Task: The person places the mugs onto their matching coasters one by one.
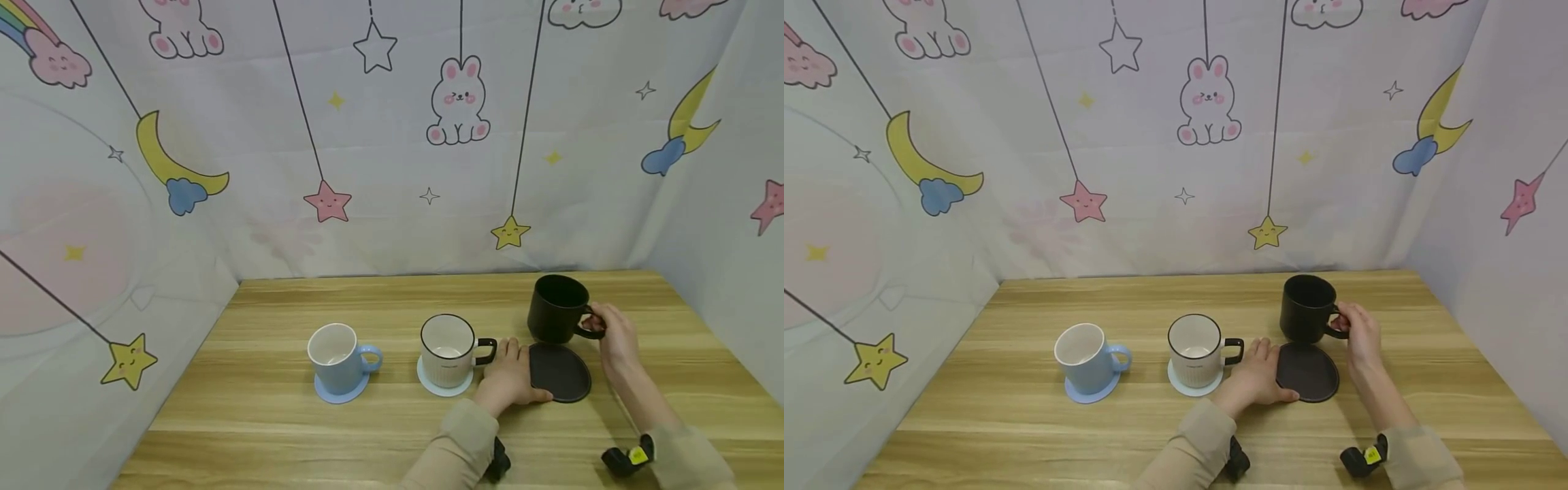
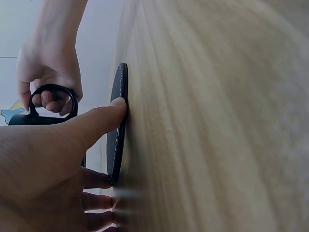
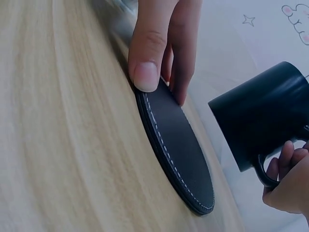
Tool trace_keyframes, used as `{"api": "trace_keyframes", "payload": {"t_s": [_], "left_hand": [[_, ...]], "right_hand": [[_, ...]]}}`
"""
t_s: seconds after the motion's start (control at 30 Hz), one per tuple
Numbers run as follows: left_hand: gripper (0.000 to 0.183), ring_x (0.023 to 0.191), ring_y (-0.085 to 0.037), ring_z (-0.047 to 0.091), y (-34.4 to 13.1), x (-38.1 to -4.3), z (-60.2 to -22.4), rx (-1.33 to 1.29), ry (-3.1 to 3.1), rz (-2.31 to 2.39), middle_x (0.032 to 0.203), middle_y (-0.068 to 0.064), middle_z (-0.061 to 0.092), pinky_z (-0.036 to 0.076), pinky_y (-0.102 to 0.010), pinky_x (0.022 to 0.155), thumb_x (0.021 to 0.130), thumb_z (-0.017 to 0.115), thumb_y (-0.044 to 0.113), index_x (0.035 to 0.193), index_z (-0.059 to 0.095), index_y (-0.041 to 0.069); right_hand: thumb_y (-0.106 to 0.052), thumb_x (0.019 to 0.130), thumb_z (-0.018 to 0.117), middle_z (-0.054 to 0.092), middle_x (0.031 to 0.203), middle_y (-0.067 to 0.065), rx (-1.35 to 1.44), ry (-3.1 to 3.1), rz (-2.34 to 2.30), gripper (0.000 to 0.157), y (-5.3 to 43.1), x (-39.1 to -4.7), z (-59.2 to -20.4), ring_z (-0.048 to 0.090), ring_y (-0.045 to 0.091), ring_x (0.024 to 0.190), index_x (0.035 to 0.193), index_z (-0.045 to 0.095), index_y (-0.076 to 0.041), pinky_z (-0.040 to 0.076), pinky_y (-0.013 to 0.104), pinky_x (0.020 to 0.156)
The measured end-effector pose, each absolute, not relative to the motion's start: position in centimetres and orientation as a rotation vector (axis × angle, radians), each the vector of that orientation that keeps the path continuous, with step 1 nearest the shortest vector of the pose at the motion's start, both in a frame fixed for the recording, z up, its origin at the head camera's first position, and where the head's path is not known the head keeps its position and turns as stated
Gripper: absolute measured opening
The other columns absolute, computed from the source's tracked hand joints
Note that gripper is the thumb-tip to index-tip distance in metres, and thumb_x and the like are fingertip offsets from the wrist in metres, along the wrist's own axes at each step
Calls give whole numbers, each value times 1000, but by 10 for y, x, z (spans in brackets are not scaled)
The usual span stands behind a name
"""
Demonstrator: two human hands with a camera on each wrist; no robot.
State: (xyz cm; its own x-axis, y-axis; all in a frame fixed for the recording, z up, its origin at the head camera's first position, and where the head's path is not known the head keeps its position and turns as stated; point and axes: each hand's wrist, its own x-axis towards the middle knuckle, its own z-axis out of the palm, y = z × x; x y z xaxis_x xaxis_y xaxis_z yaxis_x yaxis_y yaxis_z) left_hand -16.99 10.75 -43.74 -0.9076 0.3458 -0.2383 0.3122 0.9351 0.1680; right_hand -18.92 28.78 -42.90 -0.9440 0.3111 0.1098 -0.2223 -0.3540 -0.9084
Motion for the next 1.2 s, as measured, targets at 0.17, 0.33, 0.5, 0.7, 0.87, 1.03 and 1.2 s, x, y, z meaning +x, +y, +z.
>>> {"api": "trace_keyframes", "payload": {"t_s": [0.17,0.33,0.5,0.7,0.87,1.03,1.2], "left_hand": [[86,147,-6,20,108,-171,-438,484,2834,165,157,13,22,48,-25,96,78,62,69,149,31,31],[86,148,-6,19,109,-171,-438,484,2830,154,157,13,22,47,-24,98,78,61,69,149,31,31],[86,148,-6,18,109,-171,-439,486,2824,144,158,13,20,46,-24,100,78,60,70,149,30,31],[87,148,-6,18,109,-171,-438,497,2826,141,158,13,20,47,-24,99,78,60,71,149,30,31],[87,148,-6,18,108,-169,-437,497,2824,152,158,12,20,48,-25,97,78,60,70,150,29,30],[87,148,-5,18,108,-169,-437,478,2829,143,158,14,20,49,-26,96,78,60,70,149,29,31],[87,147,-5,18,109,-169,-438,469,2833,136,158,14,21,50,-27,95,78,60,70,149,29,32]], "right_hand": [[-5,99,47,45,56,-5,-70,-1505,2385,41,287,-184,-425,50,9,54,59,51,-11,45,19,62],[-6,99,47,45,57,-4,-45,-1488,2420,40,288,-177,-422,50,10,56,60,51,-10,45,20,64],[-6,99,48,46,58,-4,-46,-1476,2428,39,288,-170,-421,50,10,58,61,52,-10,46,20,65],[-3,99,47,47,59,-4,-9,-1487,2410,38,287,-163,-417,49,10,59,62,53,-10,45,20,66],[-3,99,45,47,60,-4,27,-1506,2393,37,286,-158,-418,47,11,60,64,55,-10,42,21,65],[-2,100,43,46,60,-4,61,-1505,2405,38,286,-153,-421,47,10,61,64,55,-10,41,21,65],[0,100,41,47,62,-5,57,-1472,2441,38,287,-149,-425,48,9,63,65,55,-10,42,20,66]]}}
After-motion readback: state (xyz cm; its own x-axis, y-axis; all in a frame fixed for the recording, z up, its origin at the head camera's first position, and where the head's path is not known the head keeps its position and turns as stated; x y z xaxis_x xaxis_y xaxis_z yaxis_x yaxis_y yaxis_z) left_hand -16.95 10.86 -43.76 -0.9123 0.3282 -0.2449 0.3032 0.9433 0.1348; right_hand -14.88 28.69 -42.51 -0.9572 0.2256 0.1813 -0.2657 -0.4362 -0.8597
